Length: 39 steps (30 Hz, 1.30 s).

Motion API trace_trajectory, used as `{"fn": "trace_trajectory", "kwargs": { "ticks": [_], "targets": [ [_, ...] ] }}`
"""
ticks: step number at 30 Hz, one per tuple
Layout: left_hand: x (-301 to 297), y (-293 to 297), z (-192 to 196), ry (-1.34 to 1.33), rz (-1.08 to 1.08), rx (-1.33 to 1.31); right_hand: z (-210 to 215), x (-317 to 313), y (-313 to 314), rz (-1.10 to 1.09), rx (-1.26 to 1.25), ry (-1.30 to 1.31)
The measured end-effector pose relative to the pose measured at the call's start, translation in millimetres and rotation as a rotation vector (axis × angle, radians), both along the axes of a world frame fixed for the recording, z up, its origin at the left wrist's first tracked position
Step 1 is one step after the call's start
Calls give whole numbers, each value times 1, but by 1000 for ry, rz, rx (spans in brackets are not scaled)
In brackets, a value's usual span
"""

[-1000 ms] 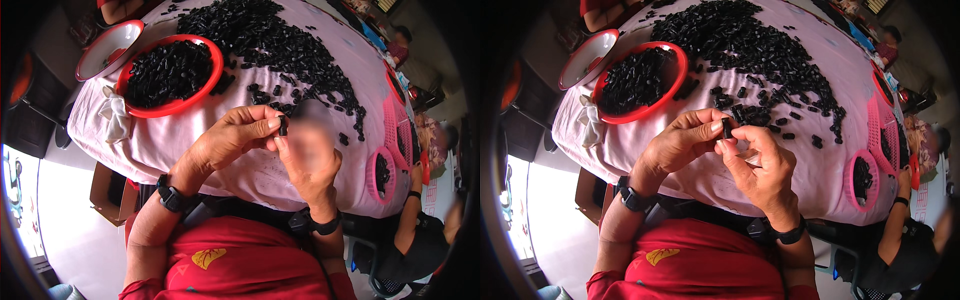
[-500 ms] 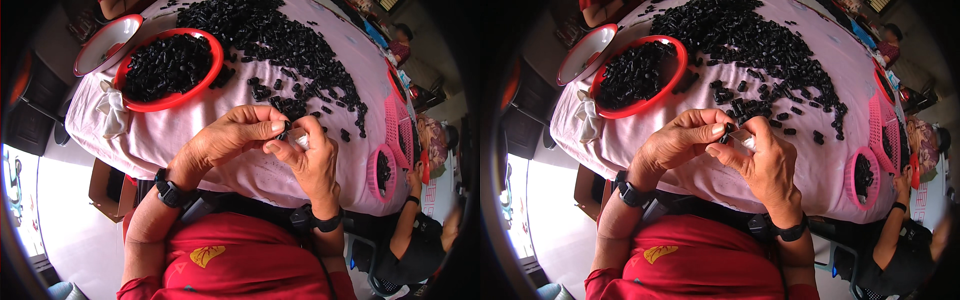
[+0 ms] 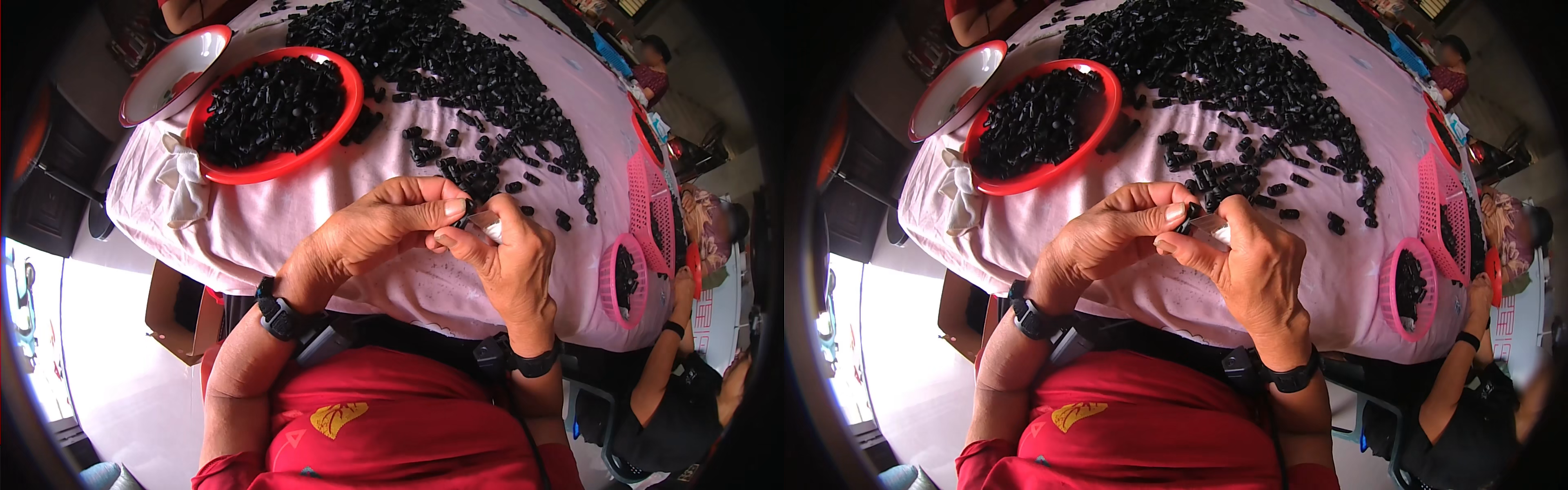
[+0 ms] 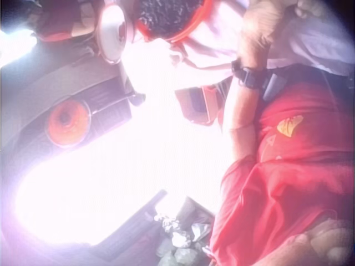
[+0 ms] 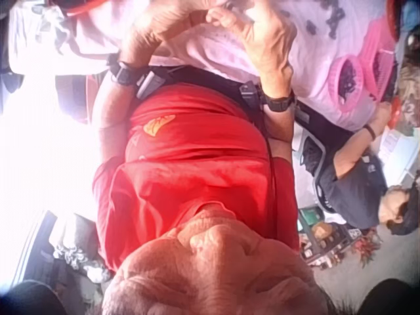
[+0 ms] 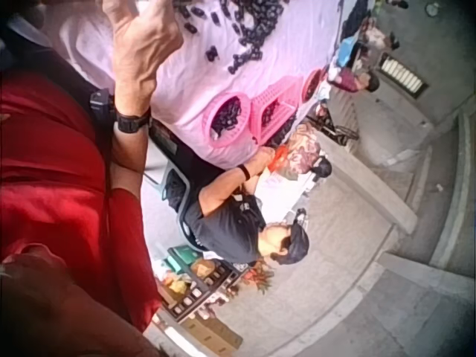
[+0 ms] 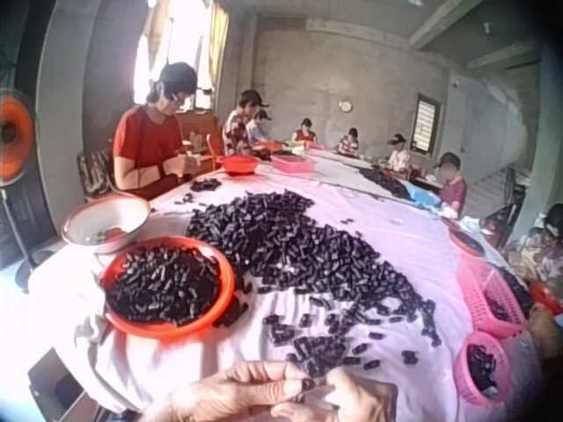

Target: Assembling small black plastic shoe components by hand at a production table.

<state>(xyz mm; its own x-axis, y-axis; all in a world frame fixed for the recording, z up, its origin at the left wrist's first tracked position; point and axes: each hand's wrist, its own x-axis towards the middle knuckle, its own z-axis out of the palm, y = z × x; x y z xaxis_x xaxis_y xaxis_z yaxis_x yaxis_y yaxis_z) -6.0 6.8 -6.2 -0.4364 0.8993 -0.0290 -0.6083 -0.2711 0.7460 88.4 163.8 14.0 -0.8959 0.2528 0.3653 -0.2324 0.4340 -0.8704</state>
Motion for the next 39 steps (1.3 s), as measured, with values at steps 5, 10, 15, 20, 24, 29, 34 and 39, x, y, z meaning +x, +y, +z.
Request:
{"fn": "trace_trajectory", "kwargs": {
  "ticks": [5, 10, 15, 20, 24, 29, 34, 39],
  "targets": [
    [0, 0, 1, -6, -11, 3, 0, 0, 0, -6, 8, -2],
    [1, 2, 0, -27, 2, -16, 0, 0, 1, -12, 15, -7],
    [-1, 0, -2, -42, -24, 1, 0, 0, 2, -16, 20, -7],
    [0, 0, -2, -69, -34, 8, 0, 0, 3, -20, 26, -7],
    [1, 2, 1, -19, -19, -9, 1, 0, 2, -25, 30, -8],
    [1, 2, -2, -33, 12, -13, -2, 0, 1, -29, 37, -9],
    [2, 1, 6, -46, -35, 1, -1, 1, 0, -32, 42, -12],
    [0, 0, -3, -103, -67, 61, 0, 1, 2, -39, 47, -14]
  ]
}}
